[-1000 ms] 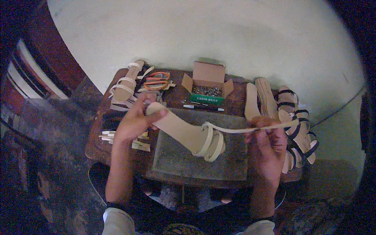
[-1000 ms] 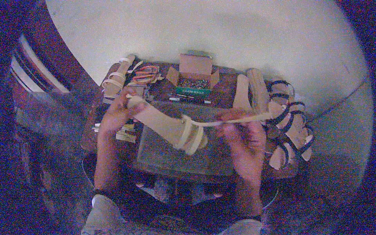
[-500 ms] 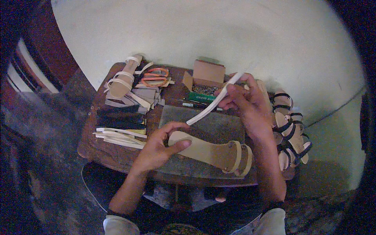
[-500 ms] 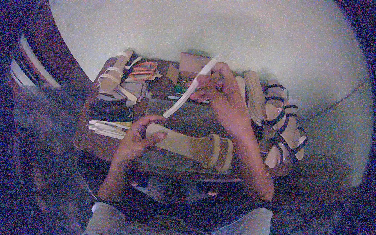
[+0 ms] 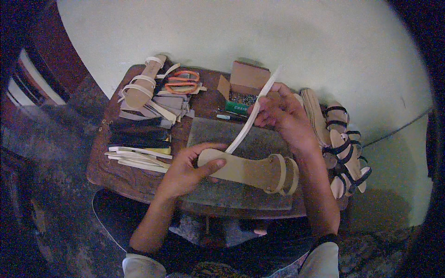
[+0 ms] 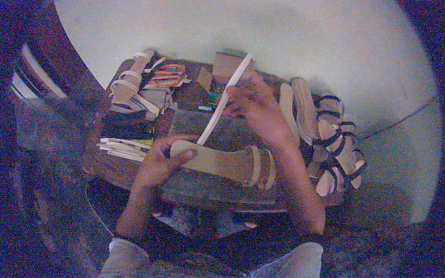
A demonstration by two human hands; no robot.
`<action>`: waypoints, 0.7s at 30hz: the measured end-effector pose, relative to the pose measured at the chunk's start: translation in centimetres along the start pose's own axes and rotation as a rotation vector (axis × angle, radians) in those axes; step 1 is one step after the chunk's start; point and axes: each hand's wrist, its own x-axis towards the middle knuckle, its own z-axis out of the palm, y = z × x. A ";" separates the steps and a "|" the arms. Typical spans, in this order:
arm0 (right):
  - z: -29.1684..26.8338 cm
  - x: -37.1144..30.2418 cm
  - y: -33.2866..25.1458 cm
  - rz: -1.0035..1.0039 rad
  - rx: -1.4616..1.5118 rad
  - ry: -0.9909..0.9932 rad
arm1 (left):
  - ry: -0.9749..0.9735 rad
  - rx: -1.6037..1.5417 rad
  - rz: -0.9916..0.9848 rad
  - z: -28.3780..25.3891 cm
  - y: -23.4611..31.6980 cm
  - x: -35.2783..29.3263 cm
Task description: The person assembles a beige sandal by attaching white straps to a sole. They pick up a strap, position it on the sole, and secure it with a small metal pin from a nearby box. This process is repeated for multiple straps to complete the sandal.
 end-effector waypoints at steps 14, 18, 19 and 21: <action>0.9 -0.7 2.0 0.039 -0.308 -0.498 | 0.008 -0.051 -0.042 0.7 -0.5 0.2; 1.1 -0.7 2.0 0.088 -0.306 -0.519 | 0.002 -0.081 -0.080 0.9 -0.3 0.1; 1.0 -0.6 2.0 0.074 -0.331 -0.528 | 0.006 -0.097 -0.088 0.9 -0.3 0.1; 0.7 -0.5 1.9 0.049 -0.381 -0.542 | 0.003 -0.103 -0.094 1.0 -0.1 0.1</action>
